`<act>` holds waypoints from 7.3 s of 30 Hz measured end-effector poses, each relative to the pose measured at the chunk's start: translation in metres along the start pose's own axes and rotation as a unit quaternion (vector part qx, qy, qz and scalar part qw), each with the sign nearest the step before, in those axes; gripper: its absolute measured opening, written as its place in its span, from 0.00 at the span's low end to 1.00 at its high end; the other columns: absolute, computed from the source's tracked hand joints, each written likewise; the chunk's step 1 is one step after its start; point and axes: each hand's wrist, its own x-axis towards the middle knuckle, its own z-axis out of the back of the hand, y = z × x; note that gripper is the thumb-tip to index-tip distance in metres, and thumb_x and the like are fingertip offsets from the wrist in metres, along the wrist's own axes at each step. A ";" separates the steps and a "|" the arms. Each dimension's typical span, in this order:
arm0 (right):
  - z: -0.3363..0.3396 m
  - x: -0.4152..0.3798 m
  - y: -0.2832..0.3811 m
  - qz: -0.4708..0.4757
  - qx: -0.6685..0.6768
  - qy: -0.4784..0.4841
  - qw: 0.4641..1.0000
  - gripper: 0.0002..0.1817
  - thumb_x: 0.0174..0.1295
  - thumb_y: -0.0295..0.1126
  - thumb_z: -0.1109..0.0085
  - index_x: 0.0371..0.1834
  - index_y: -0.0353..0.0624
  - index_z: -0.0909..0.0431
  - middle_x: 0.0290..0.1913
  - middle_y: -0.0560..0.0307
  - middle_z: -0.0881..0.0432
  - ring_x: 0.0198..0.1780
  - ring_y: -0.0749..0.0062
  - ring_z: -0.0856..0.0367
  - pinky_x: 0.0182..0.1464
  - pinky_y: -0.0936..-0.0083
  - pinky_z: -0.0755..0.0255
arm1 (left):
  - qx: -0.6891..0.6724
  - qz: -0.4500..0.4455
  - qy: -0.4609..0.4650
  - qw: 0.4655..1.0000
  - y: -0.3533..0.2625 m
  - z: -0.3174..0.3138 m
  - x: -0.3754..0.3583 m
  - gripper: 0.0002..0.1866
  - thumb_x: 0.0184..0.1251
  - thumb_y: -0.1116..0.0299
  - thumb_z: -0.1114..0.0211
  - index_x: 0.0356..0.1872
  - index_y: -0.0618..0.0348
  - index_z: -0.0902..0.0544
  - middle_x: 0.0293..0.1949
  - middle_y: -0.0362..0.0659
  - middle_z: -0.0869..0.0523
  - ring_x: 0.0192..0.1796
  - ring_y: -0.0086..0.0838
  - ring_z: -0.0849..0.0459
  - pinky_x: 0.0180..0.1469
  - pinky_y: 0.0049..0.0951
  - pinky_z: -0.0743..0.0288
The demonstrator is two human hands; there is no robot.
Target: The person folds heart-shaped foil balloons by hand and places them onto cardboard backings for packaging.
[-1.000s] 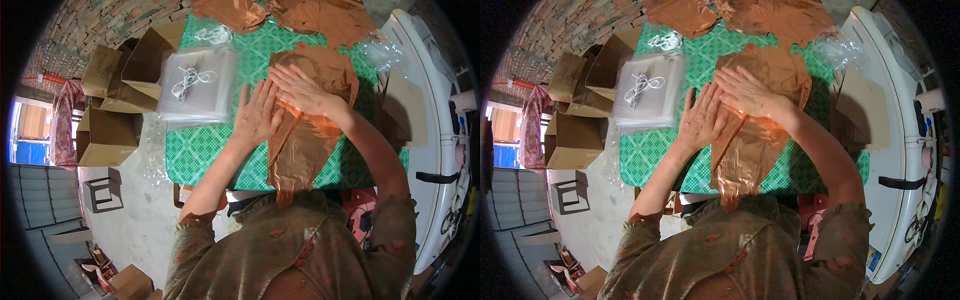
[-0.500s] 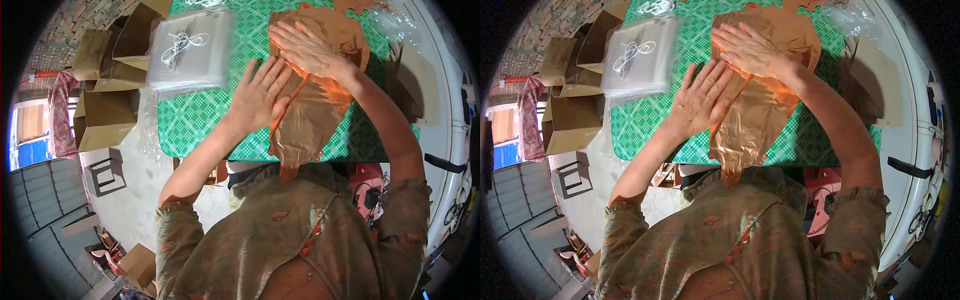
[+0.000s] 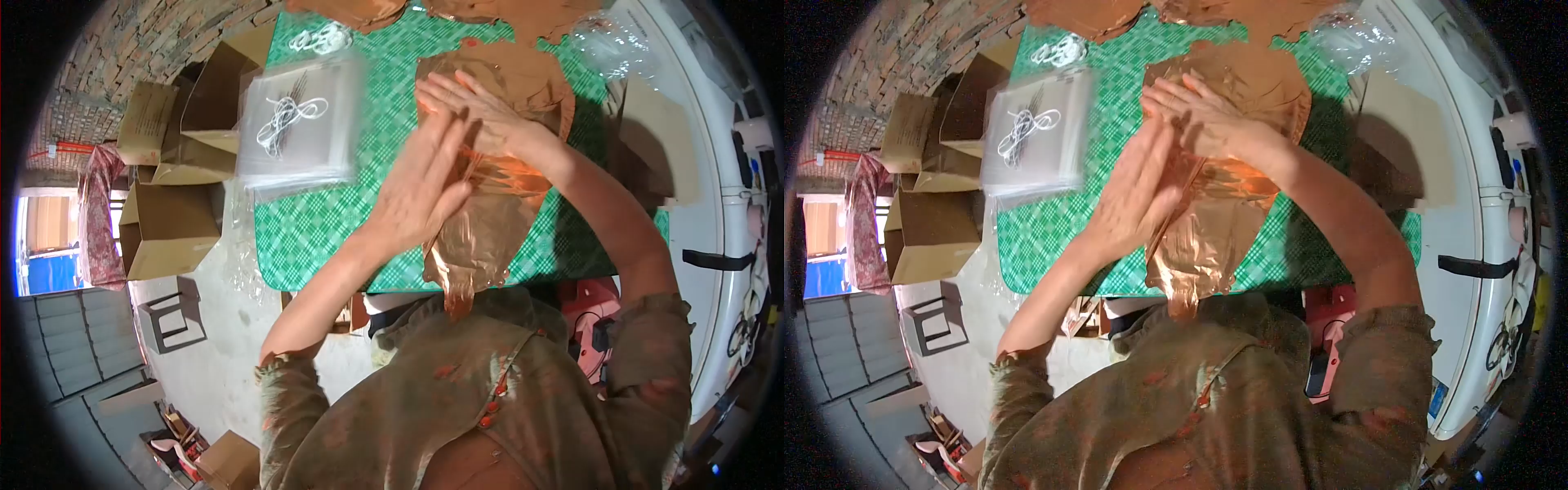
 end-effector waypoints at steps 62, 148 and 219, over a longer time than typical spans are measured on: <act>0.059 -0.036 -0.053 -0.192 0.641 -0.217 0.711 0.21 0.80 0.40 0.46 0.61 0.31 0.26 0.58 0.51 0.21 0.56 0.62 0.15 0.58 0.66 0.19 | 0.263 0.037 -0.030 0.964 0.031 -0.078 0.045 0.23 0.75 0.56 0.43 0.57 0.65 0.16 0.71 0.56 0.27 0.80 0.59 0.42 0.80 0.63 0.52; -0.005 -0.111 0.048 -0.203 -0.021 -0.128 0.970 0.32 0.74 0.47 0.46 0.78 0.49 0.31 0.81 0.45 0.37 0.83 0.48 0.46 0.82 0.37 0.60 | 0.128 -0.015 -0.118 0.985 0.014 -0.041 0.063 0.32 0.66 0.69 0.30 0.70 0.66 0.27 0.73 0.58 0.27 0.78 0.51 0.33 0.81 0.55 0.44; 0.024 -0.206 0.121 -0.040 0.109 -0.028 0.993 0.34 0.64 0.43 0.38 0.73 0.39 0.26 0.79 0.52 0.31 0.83 0.58 0.40 0.83 0.41 0.56 | 0.215 -0.006 -0.064 0.975 0.025 -0.084 0.042 0.29 0.78 0.61 0.46 0.73 0.67 0.27 0.74 0.58 0.27 0.78 0.48 0.31 0.82 0.48 0.43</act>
